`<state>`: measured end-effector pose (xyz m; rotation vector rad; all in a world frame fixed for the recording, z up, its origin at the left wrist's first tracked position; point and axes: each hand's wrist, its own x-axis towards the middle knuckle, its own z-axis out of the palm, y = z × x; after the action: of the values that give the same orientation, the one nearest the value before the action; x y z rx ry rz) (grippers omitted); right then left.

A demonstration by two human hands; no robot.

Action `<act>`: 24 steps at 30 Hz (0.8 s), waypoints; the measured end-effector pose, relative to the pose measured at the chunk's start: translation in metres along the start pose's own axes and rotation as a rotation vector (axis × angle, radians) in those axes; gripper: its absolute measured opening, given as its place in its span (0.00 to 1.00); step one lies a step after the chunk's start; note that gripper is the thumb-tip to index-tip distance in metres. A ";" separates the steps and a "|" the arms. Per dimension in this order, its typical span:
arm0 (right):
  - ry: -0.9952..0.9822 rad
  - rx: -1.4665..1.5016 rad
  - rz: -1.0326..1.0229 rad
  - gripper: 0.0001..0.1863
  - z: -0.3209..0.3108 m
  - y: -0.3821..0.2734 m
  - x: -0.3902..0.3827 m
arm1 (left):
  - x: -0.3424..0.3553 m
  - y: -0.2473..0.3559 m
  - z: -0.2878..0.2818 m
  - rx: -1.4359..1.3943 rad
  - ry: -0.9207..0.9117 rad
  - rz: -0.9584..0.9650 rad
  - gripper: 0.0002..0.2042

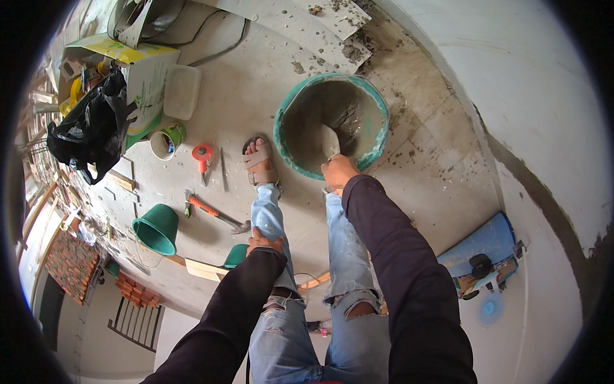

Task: The person stirs cement in a bucket using a trowel and then applies the cement to a section of the wall by hand, smoothing it across the surface.

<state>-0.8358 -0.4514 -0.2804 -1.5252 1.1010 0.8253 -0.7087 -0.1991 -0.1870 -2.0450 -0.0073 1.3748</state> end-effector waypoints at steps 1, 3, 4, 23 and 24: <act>-0.034 0.046 0.018 0.17 0.002 -0.005 -0.001 | -0.001 -0.002 -0.001 -0.008 -0.003 0.001 0.44; -0.041 0.083 -0.046 0.17 0.000 -0.012 -0.006 | -0.002 -0.007 -0.005 -0.027 -0.001 0.006 0.44; 0.009 0.046 -0.056 0.18 0.004 -0.011 -0.005 | -0.004 -0.005 -0.006 -0.033 -0.001 0.016 0.44; 0.031 0.214 0.170 0.15 -0.009 -0.019 -0.033 | 0.007 0.104 -0.076 -0.613 0.763 0.886 0.29; 0.022 0.176 0.203 0.15 -0.006 -0.011 -0.031 | -0.003 0.140 -0.097 -0.643 0.835 0.982 0.27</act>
<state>-0.8362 -0.4495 -0.2472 -1.2945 1.3246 0.8261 -0.6785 -0.3590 -0.2363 -3.2562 1.1794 0.8966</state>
